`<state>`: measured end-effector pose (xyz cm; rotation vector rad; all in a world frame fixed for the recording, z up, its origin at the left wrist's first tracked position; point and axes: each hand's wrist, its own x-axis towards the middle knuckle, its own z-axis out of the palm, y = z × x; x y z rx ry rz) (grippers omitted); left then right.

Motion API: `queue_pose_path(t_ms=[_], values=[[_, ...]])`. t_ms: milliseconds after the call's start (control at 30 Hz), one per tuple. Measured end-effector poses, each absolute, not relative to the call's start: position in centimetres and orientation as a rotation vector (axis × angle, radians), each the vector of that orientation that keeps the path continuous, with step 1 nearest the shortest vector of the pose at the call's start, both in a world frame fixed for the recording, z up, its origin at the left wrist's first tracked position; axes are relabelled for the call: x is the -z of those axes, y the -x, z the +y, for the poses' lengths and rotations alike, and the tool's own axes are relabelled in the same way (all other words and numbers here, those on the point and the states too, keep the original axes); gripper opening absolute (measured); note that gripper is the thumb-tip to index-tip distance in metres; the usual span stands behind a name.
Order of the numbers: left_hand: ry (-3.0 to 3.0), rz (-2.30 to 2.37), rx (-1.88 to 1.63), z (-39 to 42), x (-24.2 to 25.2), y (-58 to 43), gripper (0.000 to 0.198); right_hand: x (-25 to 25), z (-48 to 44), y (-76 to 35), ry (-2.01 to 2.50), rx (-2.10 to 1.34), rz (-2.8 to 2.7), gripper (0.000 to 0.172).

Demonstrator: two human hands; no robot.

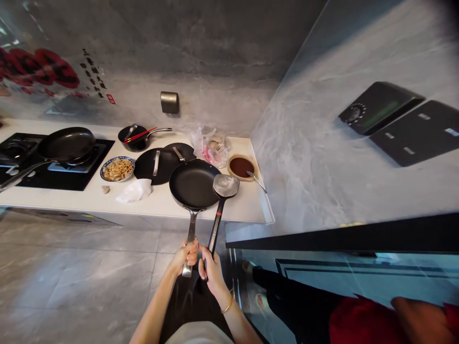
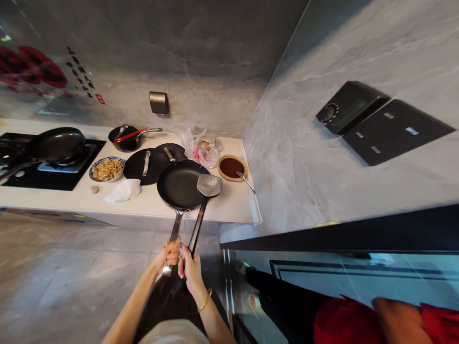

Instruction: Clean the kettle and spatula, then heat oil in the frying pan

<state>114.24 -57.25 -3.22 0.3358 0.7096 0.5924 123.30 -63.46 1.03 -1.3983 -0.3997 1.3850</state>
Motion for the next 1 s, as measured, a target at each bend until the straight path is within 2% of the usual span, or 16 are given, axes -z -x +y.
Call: queue_pose_path(t_ms=[200, 300, 400, 567, 767, 1000], values=[[-0.313, 0.689, -0.595, -57.5, 4.2, -115.0, 0.043, 0.2, -63.9, -124.8, 1.533, -1.374, -0.461, 0.060], [-0.281, 0.685, -0.594, -58.2, 4.7, -115.3, 0.040, 0.5, -64.8, -127.1, 1.723, -1.252, -0.590, 0.064], [-0.253, 0.724, -0.598, -59.3, 5.0, -115.7, 0.042, 0.3, -65.8, -129.8, 1.921, -1.041, -0.718, 0.059], [-0.272, 0.790, -0.626, -61.0, 5.0, -117.5, 0.044, -0.3, -67.0, -133.0, 2.032, -0.801, -0.995, 0.039], [-0.345, 0.857, -0.720, -62.4, 5.2, -120.8, 0.045, 0.1, -67.5, -133.0, 1.997, -0.901, -1.159, 0.027], [-0.463, 0.902, -0.898, -64.0, 5.4, -122.5, 0.053, -0.1, -66.7, -134.5, 2.039, -0.934, -1.557, 0.027]])
